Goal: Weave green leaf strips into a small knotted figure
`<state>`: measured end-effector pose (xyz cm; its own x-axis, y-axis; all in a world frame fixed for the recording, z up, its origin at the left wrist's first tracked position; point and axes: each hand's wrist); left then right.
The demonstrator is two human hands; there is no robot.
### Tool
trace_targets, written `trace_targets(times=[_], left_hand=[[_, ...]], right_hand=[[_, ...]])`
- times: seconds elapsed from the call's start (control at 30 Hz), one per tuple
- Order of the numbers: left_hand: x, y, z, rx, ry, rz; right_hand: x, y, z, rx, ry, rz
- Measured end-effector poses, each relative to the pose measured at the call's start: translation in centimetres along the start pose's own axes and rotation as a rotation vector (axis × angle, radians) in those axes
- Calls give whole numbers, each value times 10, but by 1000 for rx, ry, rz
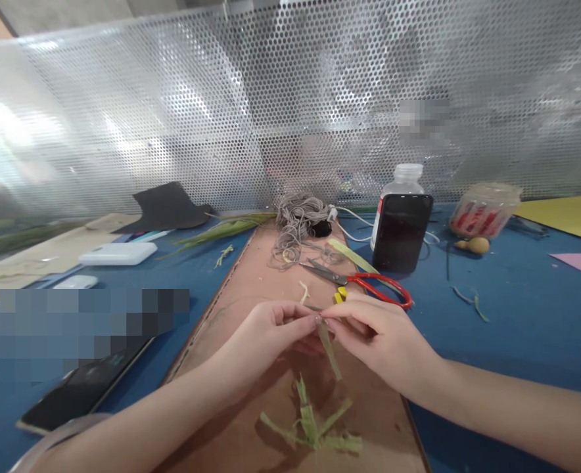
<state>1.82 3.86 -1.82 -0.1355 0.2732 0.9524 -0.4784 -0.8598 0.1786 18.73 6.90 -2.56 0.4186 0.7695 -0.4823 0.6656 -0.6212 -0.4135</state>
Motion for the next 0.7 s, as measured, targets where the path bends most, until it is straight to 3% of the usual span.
trace_targets(times=[0.23, 0.7], left_hand=[[-7, -3, -4, -45, 18, 46], [-2, -2, 1, 37, -54, 32]], right_hand=[[0, -1, 0, -8, -18, 11], [0, -3, -1, -108, -37, 109]])
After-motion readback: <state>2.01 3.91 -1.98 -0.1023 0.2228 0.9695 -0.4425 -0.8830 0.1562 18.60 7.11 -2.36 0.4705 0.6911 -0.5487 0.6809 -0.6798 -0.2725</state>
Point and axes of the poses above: each hand's wrist, its own y-axis away from the middle knuckle, its own z-axis out of the palm, x = y × z, and after that the axes turned 12 degrees about -x, right-handed
